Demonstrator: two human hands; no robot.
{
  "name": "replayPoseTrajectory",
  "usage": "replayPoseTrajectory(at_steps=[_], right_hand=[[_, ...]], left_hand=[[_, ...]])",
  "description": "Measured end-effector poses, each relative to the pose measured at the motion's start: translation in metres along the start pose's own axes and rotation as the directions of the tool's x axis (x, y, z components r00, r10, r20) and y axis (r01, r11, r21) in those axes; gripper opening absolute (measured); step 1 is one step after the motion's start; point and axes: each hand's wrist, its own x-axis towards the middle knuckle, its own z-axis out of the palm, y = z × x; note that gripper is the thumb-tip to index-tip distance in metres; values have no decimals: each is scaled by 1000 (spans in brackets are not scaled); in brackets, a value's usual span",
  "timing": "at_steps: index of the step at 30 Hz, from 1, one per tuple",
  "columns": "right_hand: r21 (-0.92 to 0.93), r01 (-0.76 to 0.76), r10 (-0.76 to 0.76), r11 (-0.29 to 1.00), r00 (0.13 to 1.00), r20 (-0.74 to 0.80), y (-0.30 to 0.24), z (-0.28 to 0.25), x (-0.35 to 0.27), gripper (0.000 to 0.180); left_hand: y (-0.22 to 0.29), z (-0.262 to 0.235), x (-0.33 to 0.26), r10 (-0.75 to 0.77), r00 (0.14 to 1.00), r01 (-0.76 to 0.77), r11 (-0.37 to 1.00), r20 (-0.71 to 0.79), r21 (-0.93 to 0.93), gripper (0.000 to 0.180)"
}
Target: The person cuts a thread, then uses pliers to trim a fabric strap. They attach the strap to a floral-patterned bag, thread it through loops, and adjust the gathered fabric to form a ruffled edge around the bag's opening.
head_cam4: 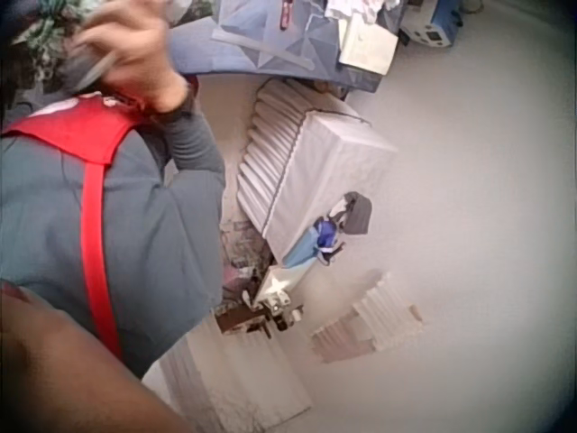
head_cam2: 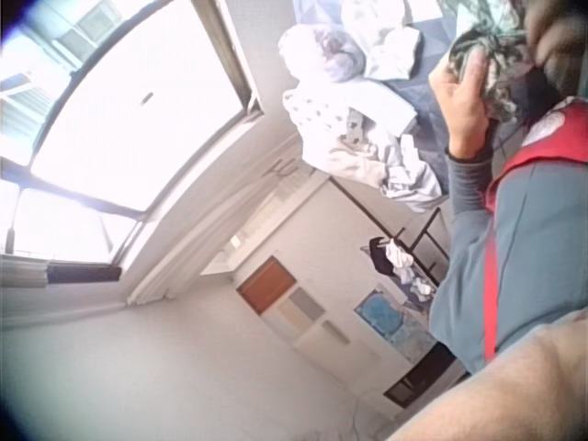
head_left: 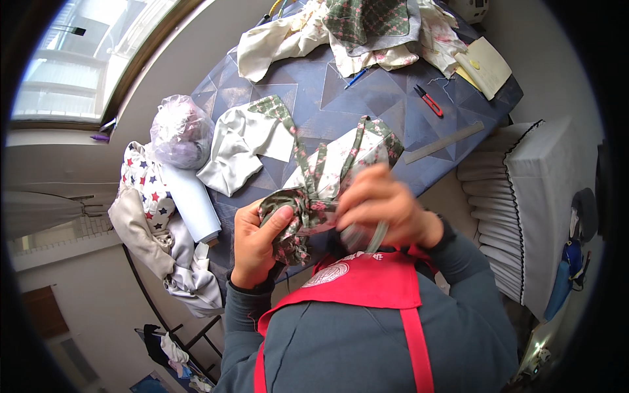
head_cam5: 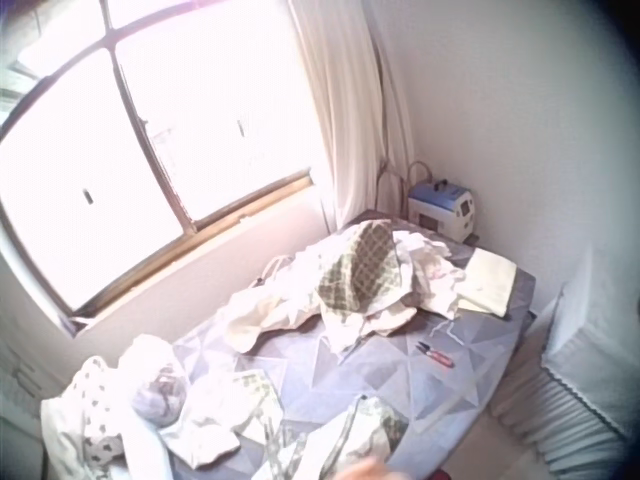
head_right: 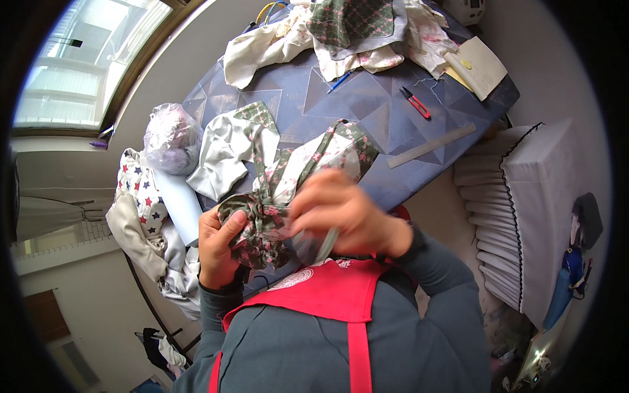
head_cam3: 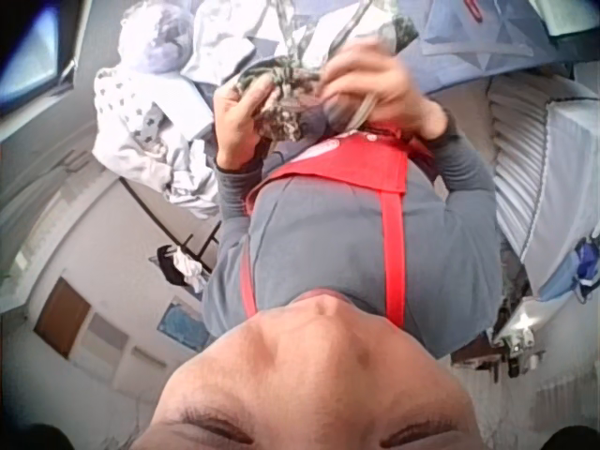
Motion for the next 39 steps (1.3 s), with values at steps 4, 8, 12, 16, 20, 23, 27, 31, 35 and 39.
replayPoseTrajectory(at_steps=[4, 8, 12, 16, 20, 23, 27, 31, 35, 39], right_hand=[[607, -542, 747, 581, 650, -136, 29, -23, -48, 7], [727, -500, 836, 470, 517, -184, 19, -26, -56, 22], [611, -487, 700, 624, 696, -159, -11, -29, -44, 48], [786, -450, 647, 424, 758, 85, -38, -36, -34, 47], [282, -592, 598, 755, 798, 74, -52, -44, -36, 46], [734, -498, 681, 463, 729, 65, -32, -42, -43, 22], [698, -699, 871, 157, 431, 236, 15, -29, -54, 10], [673, -618, 763, 406, 635, 122, 3, -55, -62, 23], [55, -493, 491, 869, 841, -225, -5, -74, -43, 29], [30, -366, 366, 930, 931, 12, 21, -45, -36, 21]], left_hand=[[-8, 7, -3, -5, 1000, 6, 990, 9, -141, 17], [-15, 11, -4, -12, 998, 20, 993, 67, -118, 17], [-19, 15, -7, 0, 995, 9, 995, 96, -97, 17], [-19, 17, -10, -46, 991, 56, 995, 124, -84, 16], [-16, 15, -11, -66, 985, 55, 996, 162, 73, 12], [-14, 14, -9, 41, 961, -93, 979, 272, 179, 13], [-16, 16, -2, -4, 895, -183, 909, 446, 374, 13], [-16, 19, 2, 15, 894, -153, 950, 448, 274, 13], [-13, 23, 6, -61, 889, -97, 943, 454, 317, 11], [-13, 27, 12, -41, 868, -131, 942, 494, 309, 8]])
